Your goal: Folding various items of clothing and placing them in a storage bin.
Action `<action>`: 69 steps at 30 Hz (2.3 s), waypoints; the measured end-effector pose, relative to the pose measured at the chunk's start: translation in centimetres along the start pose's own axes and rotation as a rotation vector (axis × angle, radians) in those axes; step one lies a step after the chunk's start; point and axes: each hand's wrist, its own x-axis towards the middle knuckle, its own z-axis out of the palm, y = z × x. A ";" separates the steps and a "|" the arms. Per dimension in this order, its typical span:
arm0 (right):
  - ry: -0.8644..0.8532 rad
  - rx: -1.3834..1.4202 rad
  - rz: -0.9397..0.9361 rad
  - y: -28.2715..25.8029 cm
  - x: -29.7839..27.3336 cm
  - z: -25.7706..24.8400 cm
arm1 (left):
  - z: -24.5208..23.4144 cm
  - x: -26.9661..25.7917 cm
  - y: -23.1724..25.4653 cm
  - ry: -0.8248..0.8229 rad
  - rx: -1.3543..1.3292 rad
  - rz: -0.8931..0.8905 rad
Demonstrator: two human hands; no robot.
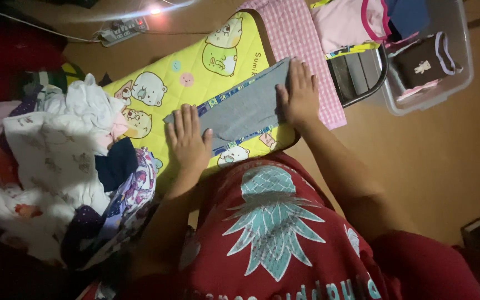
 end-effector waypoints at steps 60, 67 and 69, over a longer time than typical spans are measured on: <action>-0.743 1.033 -0.271 -13.7 -4.2 -3.9 | 3.4 0.1 1.9 0.083 -2.098 -0.491; -0.131 0.627 -0.394 -11.8 -2.3 -2.8 | 6.4 -0.9 -0.7 0.228 -1.817 -0.534; -0.128 0.463 -0.492 -11.8 -2.5 -2.4 | 7.6 -1.4 -1.6 0.319 -1.876 -0.402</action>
